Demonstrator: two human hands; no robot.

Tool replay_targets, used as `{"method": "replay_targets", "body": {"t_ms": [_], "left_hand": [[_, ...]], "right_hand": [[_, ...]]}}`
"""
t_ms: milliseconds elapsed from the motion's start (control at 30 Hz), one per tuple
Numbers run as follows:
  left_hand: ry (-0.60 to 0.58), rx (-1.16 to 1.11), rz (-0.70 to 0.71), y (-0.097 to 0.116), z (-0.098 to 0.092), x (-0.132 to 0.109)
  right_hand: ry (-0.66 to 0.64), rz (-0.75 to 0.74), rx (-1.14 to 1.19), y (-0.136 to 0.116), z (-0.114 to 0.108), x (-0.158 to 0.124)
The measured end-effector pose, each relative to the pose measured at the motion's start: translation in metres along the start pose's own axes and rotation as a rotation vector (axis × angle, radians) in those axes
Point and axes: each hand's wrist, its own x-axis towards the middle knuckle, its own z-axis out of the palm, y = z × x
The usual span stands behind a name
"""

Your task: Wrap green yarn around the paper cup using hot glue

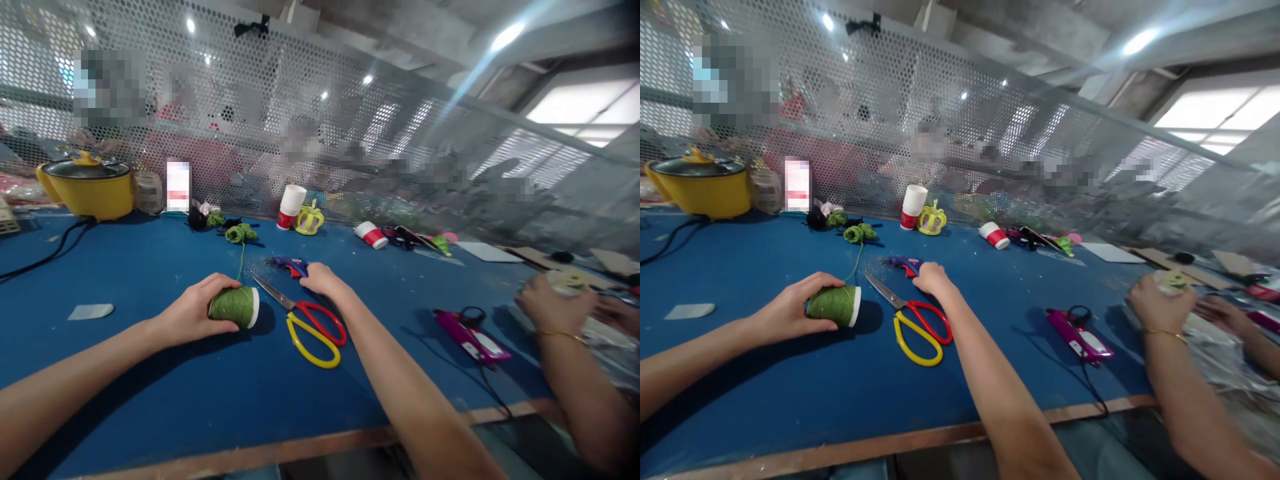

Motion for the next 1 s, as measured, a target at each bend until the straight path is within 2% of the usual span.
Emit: {"method": "replay_targets", "body": {"t_ms": [133,200,267,333,400,500,633,1000], "left_hand": [[0.019,0.031,0.000,-0.003,-0.001,0.000],[0.031,0.046,0.007,-0.005,-0.001,0.000],[0.042,0.060,0.018,-0.008,-0.002,0.000],[0.044,0.071,0.029,-0.011,-0.001,-0.001],[0.045,0.086,0.036,-0.013,-0.001,-0.001],[0.065,0.105,0.040,-0.015,-0.001,-0.001],[0.080,0.098,0.037,-0.015,-0.001,-0.001],[0.061,0.069,0.030,-0.014,-0.001,-0.001]], "right_hand": [[0.035,0.036,0.046,0.004,0.011,-0.002],[0.073,0.053,0.088,0.003,0.010,-0.005],[0.093,0.027,0.243,0.003,0.003,-0.011],[0.032,-0.049,0.494,0.001,-0.008,-0.023],[-0.125,-0.129,0.640,-0.003,-0.018,-0.041],[-0.170,-0.152,0.664,-0.014,-0.027,-0.068],[-0.246,-0.176,0.710,-0.028,-0.026,-0.089],[-0.244,-0.237,0.576,-0.028,-0.020,-0.091]]}}
